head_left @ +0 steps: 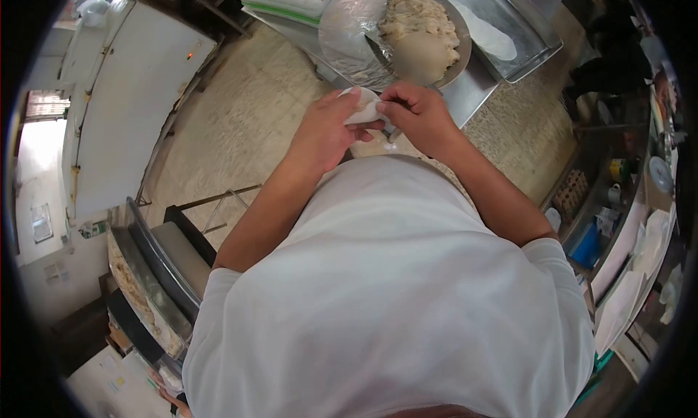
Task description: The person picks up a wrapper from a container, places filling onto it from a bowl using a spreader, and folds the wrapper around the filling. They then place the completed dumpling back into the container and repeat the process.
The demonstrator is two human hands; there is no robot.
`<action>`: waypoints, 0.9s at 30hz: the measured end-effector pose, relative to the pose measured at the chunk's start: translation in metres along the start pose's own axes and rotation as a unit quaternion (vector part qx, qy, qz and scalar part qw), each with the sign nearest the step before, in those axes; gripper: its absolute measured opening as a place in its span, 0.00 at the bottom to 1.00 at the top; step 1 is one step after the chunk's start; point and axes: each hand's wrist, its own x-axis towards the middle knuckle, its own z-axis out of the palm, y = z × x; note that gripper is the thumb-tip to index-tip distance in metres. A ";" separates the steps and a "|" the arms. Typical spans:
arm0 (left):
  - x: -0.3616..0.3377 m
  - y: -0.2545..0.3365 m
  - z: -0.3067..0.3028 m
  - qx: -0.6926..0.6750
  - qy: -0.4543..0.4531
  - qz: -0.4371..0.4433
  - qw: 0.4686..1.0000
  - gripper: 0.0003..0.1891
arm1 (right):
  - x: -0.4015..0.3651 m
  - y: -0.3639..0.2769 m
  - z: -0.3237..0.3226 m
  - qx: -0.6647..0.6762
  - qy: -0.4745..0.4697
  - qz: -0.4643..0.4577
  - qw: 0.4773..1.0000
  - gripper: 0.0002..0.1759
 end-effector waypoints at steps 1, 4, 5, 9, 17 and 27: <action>0.000 0.002 0.002 -0.001 -0.004 -0.001 1.000 0.17 | 0.000 0.001 -0.001 0.004 0.003 0.016 1.000 0.09; -0.002 0.005 0.006 -0.006 0.001 -0.013 1.000 0.16 | -0.003 0.001 -0.003 0.035 0.005 0.059 0.998 0.10; -0.003 0.004 0.008 0.037 0.009 -0.008 0.999 0.15 | -0.004 0.003 -0.003 0.035 0.006 0.061 0.998 0.10; -0.002 -0.004 0.004 0.131 0.016 0.010 0.991 0.16 | -0.006 0.007 0.001 -0.035 0.004 -0.022 0.999 0.08; 0.000 -0.006 0.003 0.087 0.026 0.005 0.996 0.14 | -0.006 -0.004 -0.001 0.117 -0.032 0.094 0.988 0.09; -0.001 -0.011 0.000 0.106 0.058 -0.005 0.993 0.13 | -0.012 -0.004 0.004 -0.094 -0.004 -0.090 0.991 0.07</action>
